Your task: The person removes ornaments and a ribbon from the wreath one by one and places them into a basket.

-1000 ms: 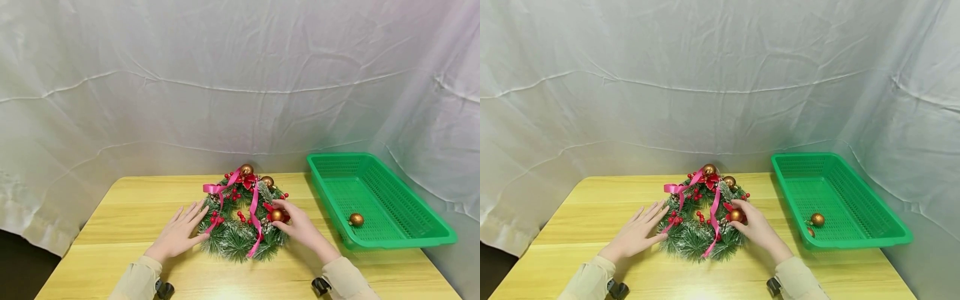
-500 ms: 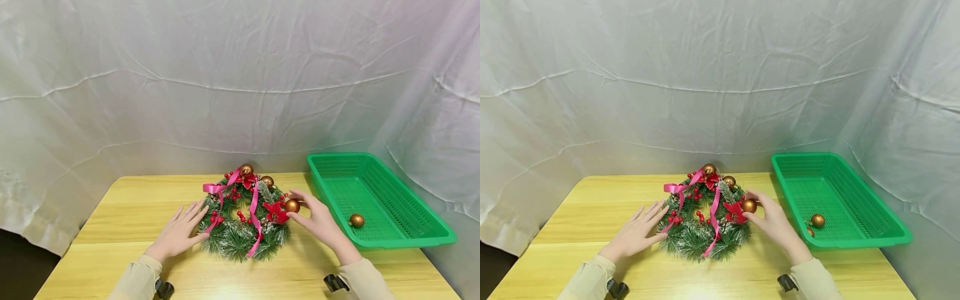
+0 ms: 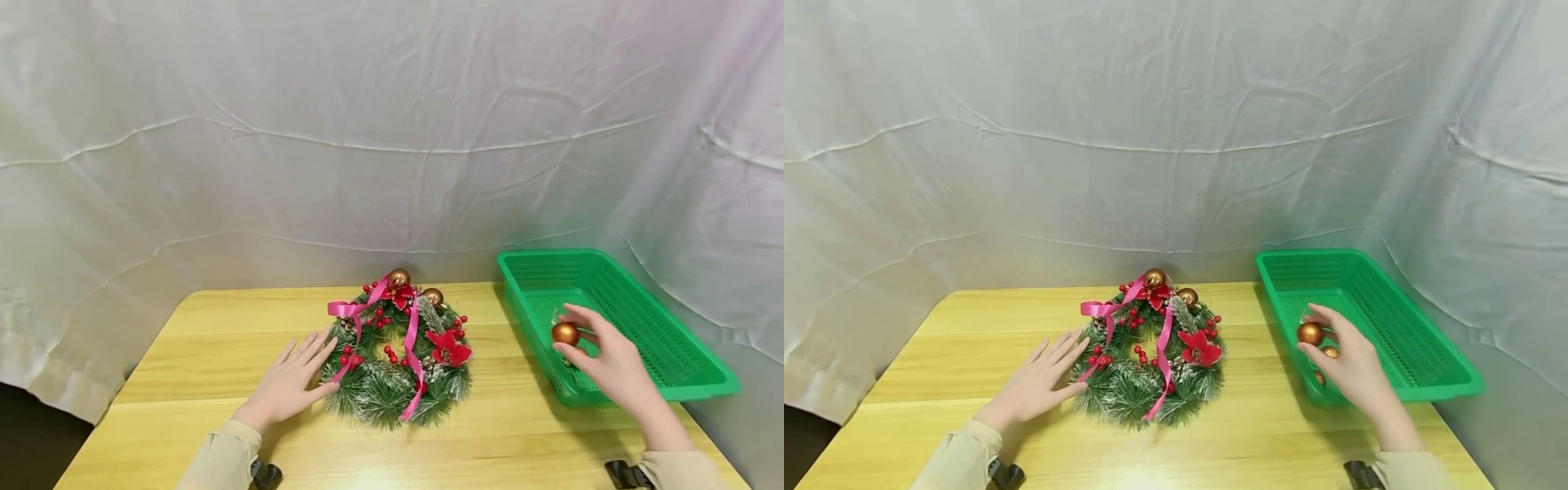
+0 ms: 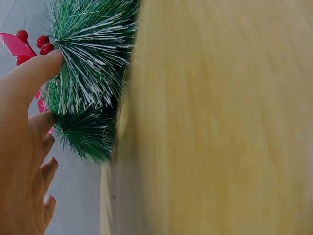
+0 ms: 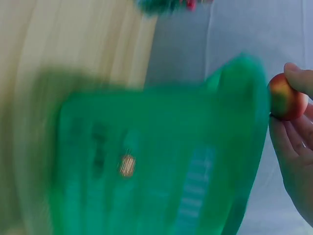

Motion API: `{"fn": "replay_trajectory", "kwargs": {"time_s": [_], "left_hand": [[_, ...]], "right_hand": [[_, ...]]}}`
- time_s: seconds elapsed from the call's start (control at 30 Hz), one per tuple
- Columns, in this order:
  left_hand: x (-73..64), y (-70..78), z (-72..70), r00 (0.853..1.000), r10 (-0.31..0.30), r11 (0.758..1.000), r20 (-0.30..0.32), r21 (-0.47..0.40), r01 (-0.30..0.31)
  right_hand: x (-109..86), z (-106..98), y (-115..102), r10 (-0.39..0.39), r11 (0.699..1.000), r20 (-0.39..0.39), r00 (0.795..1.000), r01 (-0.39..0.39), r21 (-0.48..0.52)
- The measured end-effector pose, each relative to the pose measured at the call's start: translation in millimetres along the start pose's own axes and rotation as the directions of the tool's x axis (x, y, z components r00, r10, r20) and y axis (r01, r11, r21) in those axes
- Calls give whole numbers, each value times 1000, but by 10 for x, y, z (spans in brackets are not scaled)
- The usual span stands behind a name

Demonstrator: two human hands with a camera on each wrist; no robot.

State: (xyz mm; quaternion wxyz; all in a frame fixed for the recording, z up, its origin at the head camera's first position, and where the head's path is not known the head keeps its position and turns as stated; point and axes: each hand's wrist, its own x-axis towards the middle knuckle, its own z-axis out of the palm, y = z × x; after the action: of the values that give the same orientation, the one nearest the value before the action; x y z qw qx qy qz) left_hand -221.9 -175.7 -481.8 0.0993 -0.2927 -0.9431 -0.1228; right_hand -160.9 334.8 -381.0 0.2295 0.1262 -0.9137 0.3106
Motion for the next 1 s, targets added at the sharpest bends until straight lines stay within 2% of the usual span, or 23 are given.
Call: {"fn": "replay_trajectory", "kwargs": {"time_s": [0.2, 0.43, 0.77, 1.0], "left_hand": [[-9, -1, -10, 1000, 1, 1000, 5, 5, -1], [-2, 15, -35, 1000, 9, 1000, 11, 0, -9], [1, 21, -55, 1000, 9, 1000, 10, 0, -9], [1, 19, -44, 1000, 6, 1000, 19, -4, -6]], "right_hand": [[-98, -254, 349, 58, 996, 12, 998, -58, -62], [-192, -406, 688, 109, 992, 0, 994, -108, -71], [-182, -544, 991, 150, 973, 29, 988, -143, -183], [-172, -640, 1174, 139, 968, 42, 989, -127, -215]]}}
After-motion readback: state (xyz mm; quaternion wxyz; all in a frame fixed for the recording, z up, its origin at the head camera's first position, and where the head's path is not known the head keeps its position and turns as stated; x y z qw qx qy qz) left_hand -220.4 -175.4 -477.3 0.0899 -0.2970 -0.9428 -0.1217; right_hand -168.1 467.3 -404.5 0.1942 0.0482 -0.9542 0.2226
